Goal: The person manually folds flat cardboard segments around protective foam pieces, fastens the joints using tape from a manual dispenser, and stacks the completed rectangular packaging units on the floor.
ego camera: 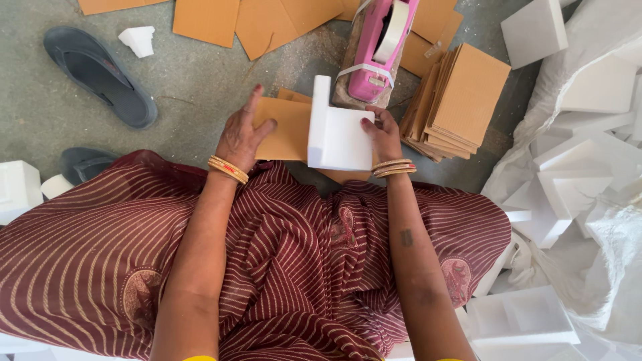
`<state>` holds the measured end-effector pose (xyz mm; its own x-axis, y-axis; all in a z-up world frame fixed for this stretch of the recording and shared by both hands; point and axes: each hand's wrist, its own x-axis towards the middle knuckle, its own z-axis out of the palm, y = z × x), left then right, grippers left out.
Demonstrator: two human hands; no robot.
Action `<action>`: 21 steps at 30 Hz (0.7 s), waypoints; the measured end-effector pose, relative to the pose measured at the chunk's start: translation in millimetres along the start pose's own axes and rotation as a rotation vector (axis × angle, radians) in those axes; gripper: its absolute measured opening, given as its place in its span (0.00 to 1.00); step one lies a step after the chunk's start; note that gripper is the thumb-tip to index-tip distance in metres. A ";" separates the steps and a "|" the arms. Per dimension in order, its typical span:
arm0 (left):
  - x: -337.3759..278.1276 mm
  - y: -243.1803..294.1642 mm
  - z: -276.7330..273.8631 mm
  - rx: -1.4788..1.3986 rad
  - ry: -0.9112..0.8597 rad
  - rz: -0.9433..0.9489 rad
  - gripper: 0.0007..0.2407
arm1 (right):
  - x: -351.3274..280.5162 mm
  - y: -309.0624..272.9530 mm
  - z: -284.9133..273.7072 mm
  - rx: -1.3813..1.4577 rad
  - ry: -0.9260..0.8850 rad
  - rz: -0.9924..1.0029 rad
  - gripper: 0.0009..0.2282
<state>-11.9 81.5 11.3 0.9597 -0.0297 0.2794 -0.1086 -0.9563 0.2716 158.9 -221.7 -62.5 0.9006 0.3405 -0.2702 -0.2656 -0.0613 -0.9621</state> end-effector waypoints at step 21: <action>3.1 -49.6 29.5 -0.901 -0.130 0.031 0.27 | 7.8 47.1 -27.6 -0.294 -0.031 0.010 0.19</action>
<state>4.1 120.3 -28.5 0.9687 -0.1364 0.2075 -0.2440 -0.3663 0.8980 162.8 -247.8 -111.0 0.8862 0.3665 -0.2834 -0.1598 -0.3323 -0.9295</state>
